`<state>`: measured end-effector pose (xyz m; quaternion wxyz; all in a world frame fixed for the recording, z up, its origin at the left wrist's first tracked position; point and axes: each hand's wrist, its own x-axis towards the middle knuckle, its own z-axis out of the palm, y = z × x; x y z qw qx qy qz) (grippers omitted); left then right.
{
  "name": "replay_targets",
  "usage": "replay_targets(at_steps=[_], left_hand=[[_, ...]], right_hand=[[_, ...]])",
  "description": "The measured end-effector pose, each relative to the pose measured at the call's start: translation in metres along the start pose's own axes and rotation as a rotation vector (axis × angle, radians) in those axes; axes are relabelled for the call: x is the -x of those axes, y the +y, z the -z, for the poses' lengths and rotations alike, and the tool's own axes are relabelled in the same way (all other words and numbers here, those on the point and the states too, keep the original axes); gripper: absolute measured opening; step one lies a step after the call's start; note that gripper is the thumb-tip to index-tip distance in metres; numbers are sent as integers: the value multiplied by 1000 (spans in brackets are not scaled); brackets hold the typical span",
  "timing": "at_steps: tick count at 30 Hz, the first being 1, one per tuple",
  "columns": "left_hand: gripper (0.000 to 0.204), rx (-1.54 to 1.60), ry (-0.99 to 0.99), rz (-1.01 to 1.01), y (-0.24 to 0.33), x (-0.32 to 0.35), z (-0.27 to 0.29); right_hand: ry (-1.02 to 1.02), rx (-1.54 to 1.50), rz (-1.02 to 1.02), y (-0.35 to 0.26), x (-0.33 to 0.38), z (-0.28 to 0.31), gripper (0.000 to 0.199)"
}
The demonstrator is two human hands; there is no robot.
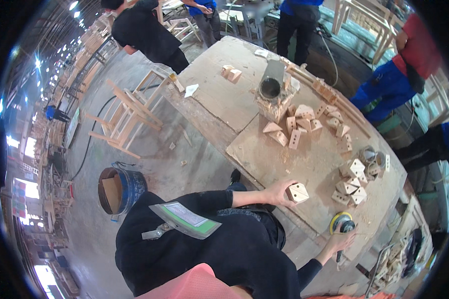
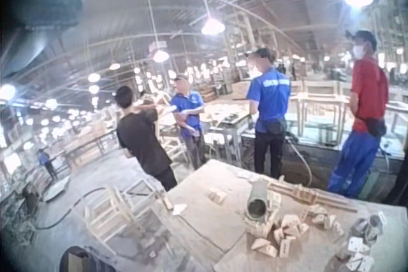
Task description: The person repeatedly picks up small wooden blocks, applies a liquid finish with a brush, and uses a handheld sander on the surfaces. The person handles the blocks one at a time, turning them over to coat different sides, then places them back on the workbench.
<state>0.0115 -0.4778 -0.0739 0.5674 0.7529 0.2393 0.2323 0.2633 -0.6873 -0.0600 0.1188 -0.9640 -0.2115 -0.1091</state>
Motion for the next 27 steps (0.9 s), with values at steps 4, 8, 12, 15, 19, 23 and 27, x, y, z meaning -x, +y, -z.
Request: replay_targets(at_steps=[4, 8, 12, 15, 19, 23, 27], left_hand=[[76, 278, 87, 147, 5, 0, 12], [63, 578, 11, 215, 9, -6, 17], [45, 543, 41, 112, 26, -7, 18], [45, 523, -115, 191, 55, -4, 25], [47, 696, -202, 18, 81, -6, 17], [46, 672, -168, 28, 90, -5, 41], [47, 606, -101, 86, 89, 4, 54]], right_hand=[[77, -32, 89, -8, 3, 3, 73], [134, -178, 75, -20, 15, 16, 61], [205, -1205, 87, -53, 24, 25, 41], [-109, -1377, 111, -116, 42, 51, 41], [-741, -1529, -4, -170, 49, 69, 44], [-825, -1776, -157, -198, 54, 67, 43], [-758, -1761, -61, -217, 55, 75, 38]])
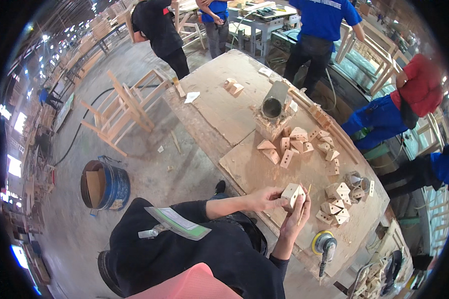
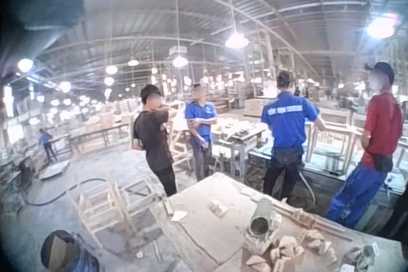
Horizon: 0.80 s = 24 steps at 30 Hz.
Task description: The person repeatedly picks up small wooden blocks, applies a liquid finish with a brush, and uses a handheld sander on the surfaces. The person handles the blocks one at a time, turning them over to coat different sides, then places them back on the workbench.
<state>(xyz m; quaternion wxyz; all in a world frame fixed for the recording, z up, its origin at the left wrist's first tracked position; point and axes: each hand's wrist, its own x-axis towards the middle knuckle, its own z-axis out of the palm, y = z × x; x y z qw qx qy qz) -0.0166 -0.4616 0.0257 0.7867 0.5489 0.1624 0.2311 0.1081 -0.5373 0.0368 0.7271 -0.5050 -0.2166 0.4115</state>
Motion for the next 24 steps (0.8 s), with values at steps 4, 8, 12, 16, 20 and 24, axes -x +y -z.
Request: replay_targets(at_steps=[4, 8, 12, 16, 20, 24], left_hand=[[49, 136, 87, -86, 7, 6, 5], [53, 12, 275, -148, 14, 11, 10], [51, -244, 411, -262, 18, 14, 14], [47, -244, 414, -208, 22, 17, 16], [46, -31, 364, -119, 11, 14, 21], [46, 112, 202, -50, 28, 20, 34]], right_hand=[[12, 145, 184, 6, -4, -14, 18], [1, 323, 312, 14, 6, -37, 3], [21, 462, 480, 22, 20, -62, 10], [15, 518, 534, 25, 22, -68, 22], [-4, 447, 477, 24, 17, -72, 27], [-33, 398, 413, 15, 16, -87, 32]])
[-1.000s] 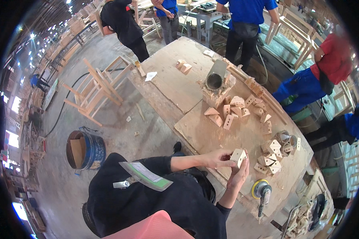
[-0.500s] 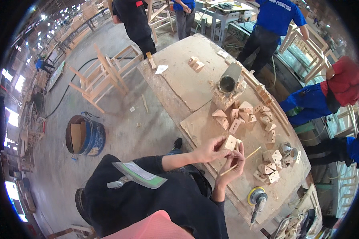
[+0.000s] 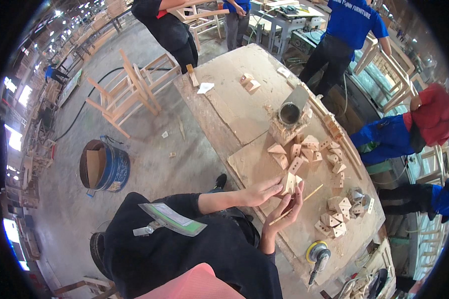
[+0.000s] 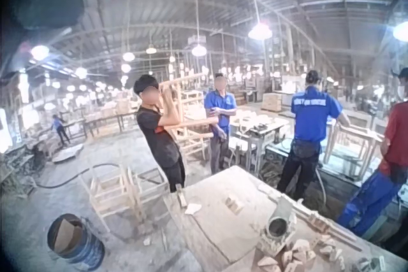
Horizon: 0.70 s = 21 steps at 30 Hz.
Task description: The person repeatedly picks up small wooden blocks, applies a liquid finish with a brush, and uses a handheld sander on the surfaces. The person handles the blocks one at a time, turning them over to coat different sides, then places them back on the workbench.
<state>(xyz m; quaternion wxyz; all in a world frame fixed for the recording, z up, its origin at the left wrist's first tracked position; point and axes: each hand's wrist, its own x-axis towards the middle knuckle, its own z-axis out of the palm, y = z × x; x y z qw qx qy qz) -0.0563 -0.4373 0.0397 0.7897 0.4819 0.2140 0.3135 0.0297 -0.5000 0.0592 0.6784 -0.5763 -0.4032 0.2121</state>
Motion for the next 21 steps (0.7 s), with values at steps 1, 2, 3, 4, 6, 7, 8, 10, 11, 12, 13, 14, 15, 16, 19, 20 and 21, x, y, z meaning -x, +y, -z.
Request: replay_targets(at_steps=[1, 2, 3, 4, 6, 7, 8, 10, 11, 12, 13, 14, 15, 16, 19, 20, 21], left_hand=[[45, 88, -57, 60, 10, 0, 2], [43, 152, -63, 120, 12, -1, 7], [42, 222, -66, 141, 14, -2, 11], [41, 292, -71, 163, 15, -1, 15], [41, 388, -102, 189, 18, 0, 23], [40, 414, -129, 189, 19, -1, 28], [40, 446, -156, 189, 21, -1, 31], [40, 474, -205, 152, 27, -2, 37], [40, 487, -230, 135, 29, -3, 40], [41, 471, -230, 154, 33, -3, 46], [41, 462, -227, 183, 41, 0, 49], [42, 454, -226, 212, 47, 1, 53], [43, 419, -247, 203, 47, -2, 57], [44, 383, -261, 184, 49, -2, 63], [48, 242, -293, 194, 59, -5, 72], [48, 200, -291, 200, 69, -4, 71], [48, 158, -292, 206, 74, -3, 71]], right_hand=[[5, 31, 27, 2, -1, -2, 32], [-2, 60, 56, 5, -1, -6, 32], [-8, 89, 85, 5, -2, -10, 32], [-26, 95, 90, 2, -3, -14, 32], [-39, 54, 86, 4, -6, -18, 33], [-45, 34, 84, 5, -8, -21, 35], [-51, 45, 114, 3, -8, -24, 36], [-62, 68, 174, -2, -10, -31, 39], [-77, 66, 169, -4, -13, -33, 40], [-91, 66, 165, -5, -16, -35, 41], [-103, 71, 150, -5, -15, -34, 42], [-135, 74, 139, -6, -16, -33, 41], [-166, 78, 129, -7, -18, -32, 40], [-207, 75, 122, -10, -21, -35, 39], [-231, 35, 97, -12, -22, -40, 39], [-239, 44, 106, -9, -24, -41, 39], [-245, 53, 115, -6, -25, -42, 40]])
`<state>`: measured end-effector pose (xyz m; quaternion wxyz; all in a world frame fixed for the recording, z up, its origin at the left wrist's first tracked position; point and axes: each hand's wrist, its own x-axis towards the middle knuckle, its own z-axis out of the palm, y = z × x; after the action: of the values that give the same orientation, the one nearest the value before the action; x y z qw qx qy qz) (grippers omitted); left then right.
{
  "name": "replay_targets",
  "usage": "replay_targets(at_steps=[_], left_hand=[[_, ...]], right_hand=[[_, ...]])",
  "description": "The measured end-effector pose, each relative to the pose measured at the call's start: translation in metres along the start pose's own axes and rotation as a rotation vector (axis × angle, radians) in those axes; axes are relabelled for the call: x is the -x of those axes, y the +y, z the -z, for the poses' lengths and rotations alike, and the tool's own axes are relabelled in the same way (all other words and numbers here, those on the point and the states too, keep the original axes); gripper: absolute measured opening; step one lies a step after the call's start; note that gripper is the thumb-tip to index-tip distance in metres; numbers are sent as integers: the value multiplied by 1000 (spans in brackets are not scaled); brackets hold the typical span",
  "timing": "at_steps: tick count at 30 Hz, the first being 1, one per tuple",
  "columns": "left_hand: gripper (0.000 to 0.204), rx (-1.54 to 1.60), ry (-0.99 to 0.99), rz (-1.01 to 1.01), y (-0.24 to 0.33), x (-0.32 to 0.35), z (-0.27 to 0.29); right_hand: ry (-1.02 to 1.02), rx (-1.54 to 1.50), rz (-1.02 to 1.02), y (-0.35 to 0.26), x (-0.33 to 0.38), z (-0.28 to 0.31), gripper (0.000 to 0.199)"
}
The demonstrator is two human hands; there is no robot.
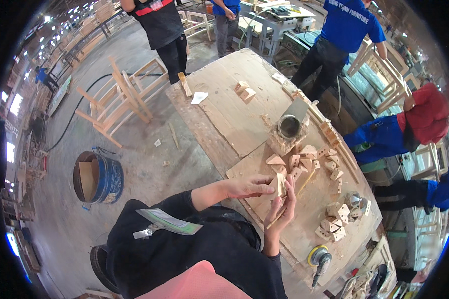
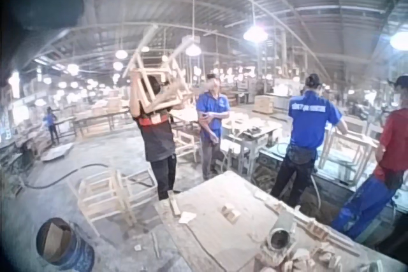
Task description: The person repeatedly picks up small wooden blocks, applies a liquid finish with a brush, and uses a handheld sander on the surfaces. The person handles the blocks one at a time, turning them over to coat different sides, then places them back on the workbench.
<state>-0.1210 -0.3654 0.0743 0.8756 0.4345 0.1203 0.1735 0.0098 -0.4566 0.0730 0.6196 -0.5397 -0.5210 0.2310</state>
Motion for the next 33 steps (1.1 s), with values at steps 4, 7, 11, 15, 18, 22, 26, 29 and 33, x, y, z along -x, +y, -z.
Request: replay_targets(at_steps=[4, 7, 11, 15, 18, 22, 26, 29, 33], left_hand=[[47, 194, 50, -1, -15, -5, 7], [47, 256, 76, 10, -25, -11, 15], [50, 217, 103, -6, -15, -14, 10], [57, 226, 84, -56, -12, -19, 14], [60, 208, 61, -74, -6, -18, 18], [63, -25, 45, -59, 14, -10, 19], [60, -109, -2, 26, 17, -7, 28], [57, -125, -15, 16, 17, -6, 35], [57, 51, 39, 0, 1, -5, 33]], right_hand=[[-31, 137, 15, -1, -7, -14, 40], [-9, 195, 7, -7, -12, -25, 41], [46, 231, -3, -4, -17, -33, 40], [97, 203, 13, -4, -22, -44, 38], [105, 217, 5, -8, -24, -50, 38], [128, 137, -31, -1, -22, -51, 38], [48, 191, 16, 7, -18, -41, 41], [-23, 196, 20, 4, -19, -31, 40], [-154, 126, 16, 1, -15, -10, 37]])
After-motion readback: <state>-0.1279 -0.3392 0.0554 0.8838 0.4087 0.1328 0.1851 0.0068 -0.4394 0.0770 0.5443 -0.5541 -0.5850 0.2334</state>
